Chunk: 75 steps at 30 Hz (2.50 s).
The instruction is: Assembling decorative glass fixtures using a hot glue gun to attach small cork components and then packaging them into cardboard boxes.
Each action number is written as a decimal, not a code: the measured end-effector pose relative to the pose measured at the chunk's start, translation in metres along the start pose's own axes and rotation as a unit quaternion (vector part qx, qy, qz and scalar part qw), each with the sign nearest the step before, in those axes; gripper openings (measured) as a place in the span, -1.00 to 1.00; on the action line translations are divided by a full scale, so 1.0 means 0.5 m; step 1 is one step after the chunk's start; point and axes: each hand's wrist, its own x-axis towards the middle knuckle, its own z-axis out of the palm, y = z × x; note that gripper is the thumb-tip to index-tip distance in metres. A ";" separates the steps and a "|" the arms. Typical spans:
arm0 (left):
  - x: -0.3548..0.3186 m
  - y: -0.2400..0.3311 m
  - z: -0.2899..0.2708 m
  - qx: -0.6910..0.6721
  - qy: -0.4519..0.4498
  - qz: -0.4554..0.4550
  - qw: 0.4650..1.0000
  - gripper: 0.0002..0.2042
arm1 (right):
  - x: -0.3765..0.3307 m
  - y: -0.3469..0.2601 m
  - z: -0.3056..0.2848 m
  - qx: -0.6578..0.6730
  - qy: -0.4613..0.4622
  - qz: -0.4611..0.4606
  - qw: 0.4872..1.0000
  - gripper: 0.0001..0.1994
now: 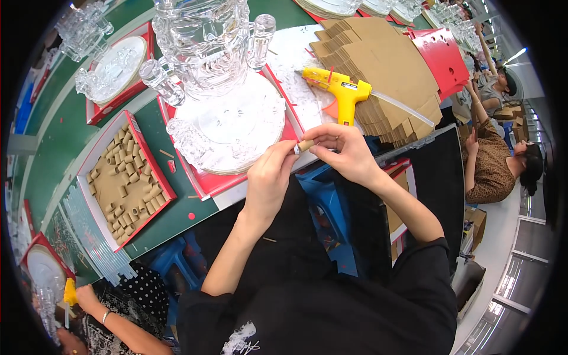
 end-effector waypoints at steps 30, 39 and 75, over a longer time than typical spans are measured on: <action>-0.014 -0.008 0.014 -0.012 -0.003 -0.027 1.000 -0.80 | -0.001 0.053 0.011 0.036 0.009 -0.066 0.997 -0.85; -0.010 -0.028 0.030 -0.078 0.002 -0.040 0.996 -0.79 | -0.282 0.032 0.063 0.136 0.042 0.065 0.988 -0.78; -0.001 -0.001 0.019 -0.097 -0.012 -0.030 0.995 -0.83 | -0.432 0.283 0.270 0.321 0.088 0.284 0.899 -0.67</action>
